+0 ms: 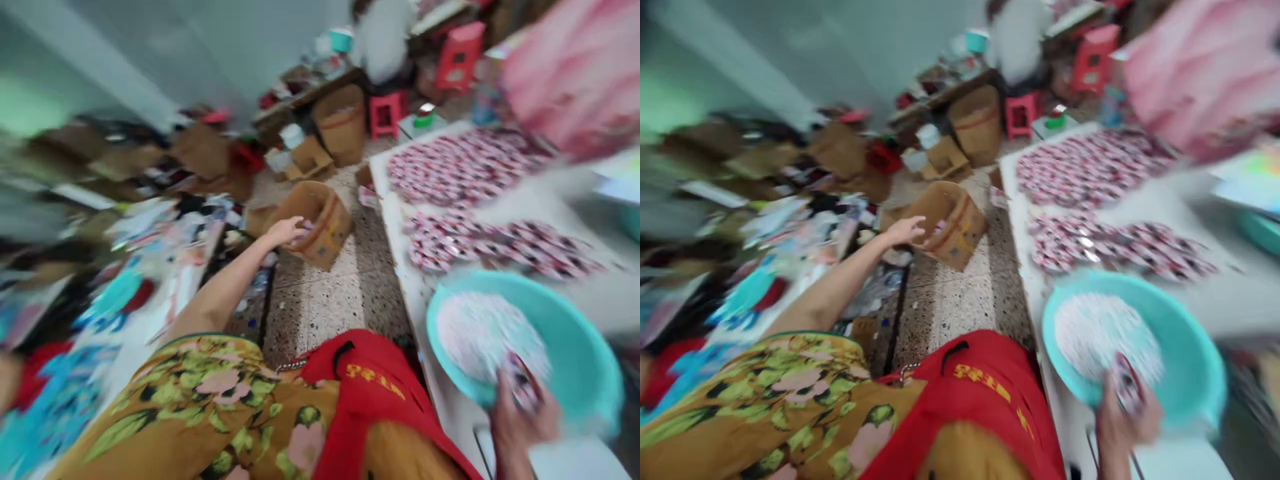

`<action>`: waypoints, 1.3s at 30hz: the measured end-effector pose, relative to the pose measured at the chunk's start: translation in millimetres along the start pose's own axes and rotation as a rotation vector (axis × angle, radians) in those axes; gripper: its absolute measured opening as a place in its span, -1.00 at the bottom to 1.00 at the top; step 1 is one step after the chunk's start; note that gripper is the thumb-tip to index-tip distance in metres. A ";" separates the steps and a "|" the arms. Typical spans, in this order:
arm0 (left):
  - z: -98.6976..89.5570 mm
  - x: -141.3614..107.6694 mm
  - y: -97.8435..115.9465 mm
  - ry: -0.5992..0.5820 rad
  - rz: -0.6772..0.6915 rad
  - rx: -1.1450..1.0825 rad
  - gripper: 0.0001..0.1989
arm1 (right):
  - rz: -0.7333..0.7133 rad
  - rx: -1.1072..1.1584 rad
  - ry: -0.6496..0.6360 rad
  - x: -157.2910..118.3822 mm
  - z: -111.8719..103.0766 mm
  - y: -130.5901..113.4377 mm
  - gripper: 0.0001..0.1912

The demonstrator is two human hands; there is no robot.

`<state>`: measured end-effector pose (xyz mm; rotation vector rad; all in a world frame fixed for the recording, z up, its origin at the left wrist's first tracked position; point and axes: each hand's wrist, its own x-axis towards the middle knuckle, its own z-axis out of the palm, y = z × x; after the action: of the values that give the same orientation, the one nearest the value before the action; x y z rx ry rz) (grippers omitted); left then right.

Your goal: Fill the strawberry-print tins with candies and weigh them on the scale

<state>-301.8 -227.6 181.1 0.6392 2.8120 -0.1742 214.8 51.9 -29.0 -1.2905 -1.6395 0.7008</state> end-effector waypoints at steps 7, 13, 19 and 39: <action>175.9 -80.0 225.3 -0.176 0.883 -0.346 -0.68 | 0.101 0.013 0.072 -21.5 -12.4 13.3 -0.40; 191.9 -132.8 341.0 -0.193 1.340 0.065 -0.67 | 0.250 0.092 0.266 -29.2 -61.9 -5.2 -0.44; 209.5 -121.2 374.8 -0.190 1.220 0.321 -0.52 | 0.429 -0.198 0.470 -50.3 -142.1 65.5 -0.36; 282.4 -188.4 499.9 -0.287 1.337 0.018 -0.57 | 0.326 -0.289 0.310 -49.7 -25.3 30.1 -0.47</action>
<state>143.2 95.3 -69.6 2.0562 1.6130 -0.0152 252.8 10.9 -58.9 -1.8042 -1.3231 0.4308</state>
